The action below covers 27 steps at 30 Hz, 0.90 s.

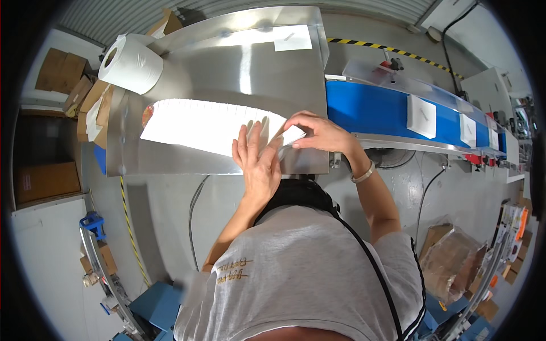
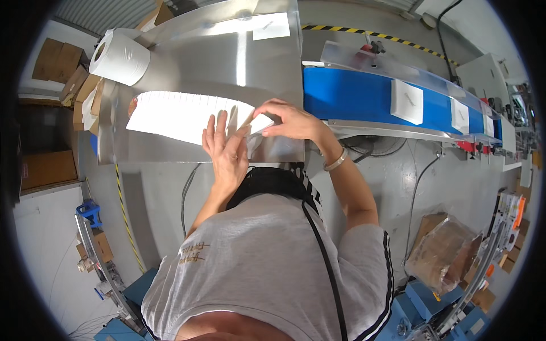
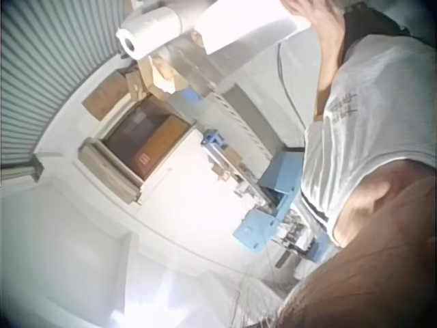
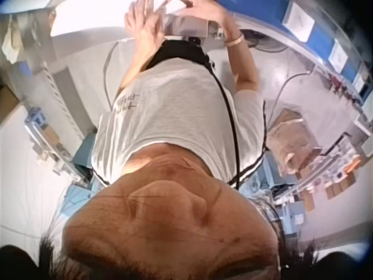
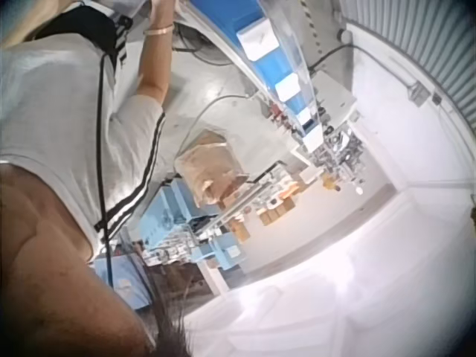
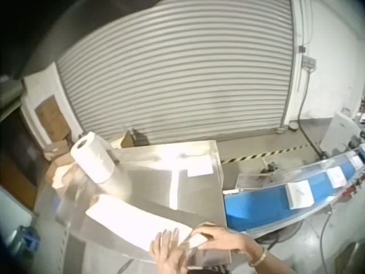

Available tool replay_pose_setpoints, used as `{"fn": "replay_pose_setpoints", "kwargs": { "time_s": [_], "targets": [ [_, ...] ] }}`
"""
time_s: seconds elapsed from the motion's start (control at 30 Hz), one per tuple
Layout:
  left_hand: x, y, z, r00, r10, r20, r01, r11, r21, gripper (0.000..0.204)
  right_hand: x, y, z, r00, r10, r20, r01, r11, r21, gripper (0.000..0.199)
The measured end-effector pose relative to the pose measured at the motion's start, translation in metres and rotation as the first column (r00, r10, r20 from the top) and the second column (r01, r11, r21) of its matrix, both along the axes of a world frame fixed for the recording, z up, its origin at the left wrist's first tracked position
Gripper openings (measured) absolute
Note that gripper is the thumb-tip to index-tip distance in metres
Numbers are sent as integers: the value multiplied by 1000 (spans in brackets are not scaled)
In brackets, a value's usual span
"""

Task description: The person is taking stacks of folded paper napkins from a processing machine and placing them onto a packaging conveyor belt.

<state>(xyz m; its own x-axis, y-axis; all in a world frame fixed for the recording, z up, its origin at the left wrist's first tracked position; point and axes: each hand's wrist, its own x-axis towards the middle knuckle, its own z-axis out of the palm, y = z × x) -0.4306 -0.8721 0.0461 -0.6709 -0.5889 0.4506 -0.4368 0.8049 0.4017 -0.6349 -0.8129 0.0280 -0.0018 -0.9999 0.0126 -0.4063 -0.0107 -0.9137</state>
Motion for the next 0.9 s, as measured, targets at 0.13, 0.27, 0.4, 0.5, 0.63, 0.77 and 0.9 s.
{"fn": "replay_pose_setpoints", "kwargs": {
  "time_s": [0.13,0.27,0.4,0.5,0.63,0.77,0.9],
  "targets": [
    [1,-5,-7,992,100,-77,-95,994,63,28,-15,8,-19,977,-167,132,137,968,210,36],
    [7,-13,-15,995,45,-88,-40,998,54,29,-64,39,-63,652,-643,402,652,746,136,31],
    [9,-12,-9,994,58,-92,-54,997,50,31,-116,67,-70,439,-895,80,872,445,201,35],
    [5,-13,-6,993,74,-87,-70,996,47,33,-119,76,-79,-245,-665,-705,828,234,-509,38],
    [9,-14,-9,997,44,-69,-42,998,37,33,-48,41,-18,884,-428,-190,397,900,-180,54],
    [7,-16,-7,997,-49,-54,51,998,35,34,7,-2,-16,990,-62,-126,45,990,-134,49],
    [8,-13,0,991,72,-115,-62,995,84,35,-2,0,-12,979,-189,73,166,955,248,36]
  ]
}}
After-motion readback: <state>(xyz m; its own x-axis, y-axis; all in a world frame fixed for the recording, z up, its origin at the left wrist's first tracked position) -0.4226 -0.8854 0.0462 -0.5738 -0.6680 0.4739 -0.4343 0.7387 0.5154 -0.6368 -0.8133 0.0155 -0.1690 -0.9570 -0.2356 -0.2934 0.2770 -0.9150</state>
